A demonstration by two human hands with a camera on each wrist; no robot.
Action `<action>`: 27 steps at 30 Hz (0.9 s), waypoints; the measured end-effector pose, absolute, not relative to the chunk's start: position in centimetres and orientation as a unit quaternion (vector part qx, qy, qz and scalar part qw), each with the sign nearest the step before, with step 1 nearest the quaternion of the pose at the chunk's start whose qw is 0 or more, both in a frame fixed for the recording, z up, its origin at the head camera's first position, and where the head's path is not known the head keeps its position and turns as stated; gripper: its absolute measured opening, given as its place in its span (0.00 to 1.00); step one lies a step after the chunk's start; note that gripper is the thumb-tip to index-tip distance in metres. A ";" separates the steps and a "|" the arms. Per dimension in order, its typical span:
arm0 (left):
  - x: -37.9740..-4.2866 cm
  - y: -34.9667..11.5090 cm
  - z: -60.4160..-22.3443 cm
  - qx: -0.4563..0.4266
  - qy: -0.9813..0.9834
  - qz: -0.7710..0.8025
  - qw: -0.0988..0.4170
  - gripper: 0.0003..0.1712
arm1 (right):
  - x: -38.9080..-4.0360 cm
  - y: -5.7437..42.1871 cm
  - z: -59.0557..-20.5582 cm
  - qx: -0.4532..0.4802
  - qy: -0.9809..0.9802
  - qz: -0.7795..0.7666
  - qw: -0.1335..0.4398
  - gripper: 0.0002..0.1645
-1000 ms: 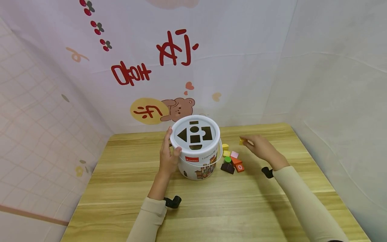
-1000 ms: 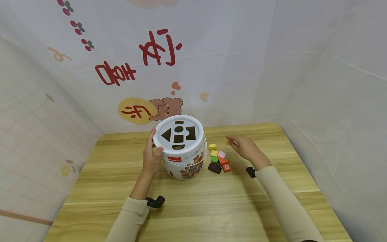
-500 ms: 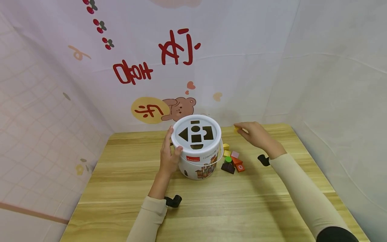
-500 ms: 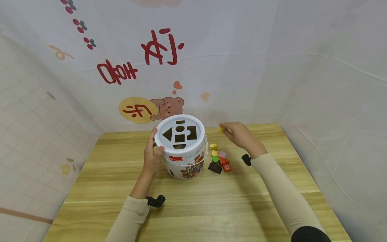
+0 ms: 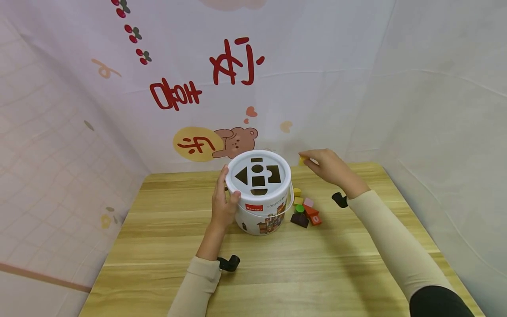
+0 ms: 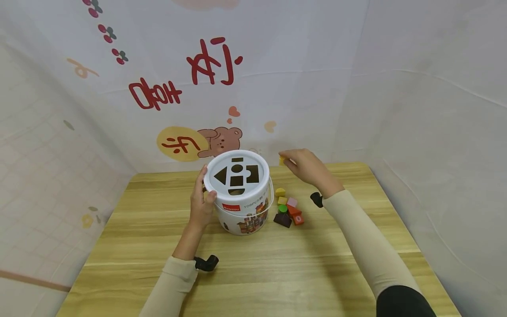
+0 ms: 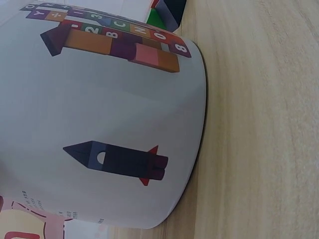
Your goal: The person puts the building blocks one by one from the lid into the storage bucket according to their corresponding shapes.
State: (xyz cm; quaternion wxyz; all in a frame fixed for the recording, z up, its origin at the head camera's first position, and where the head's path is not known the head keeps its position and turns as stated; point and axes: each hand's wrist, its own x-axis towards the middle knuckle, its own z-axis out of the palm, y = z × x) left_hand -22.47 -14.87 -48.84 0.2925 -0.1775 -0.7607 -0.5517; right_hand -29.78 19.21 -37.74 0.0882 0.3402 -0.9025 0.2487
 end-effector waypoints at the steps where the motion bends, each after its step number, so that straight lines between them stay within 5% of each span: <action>1: -22.4 -14.8 -48.8 -0.177 -0.761 -0.551 0.293 0.57 | -29.8 19.0 -37.5 0.342 -0.902 0.248 0.088 0.21; 27: -22.5 -14.7 -49.0 -0.164 -0.770 -0.540 0.299 0.56 | -31.1 12.5 -32.8 0.402 -0.884 0.211 0.113 0.20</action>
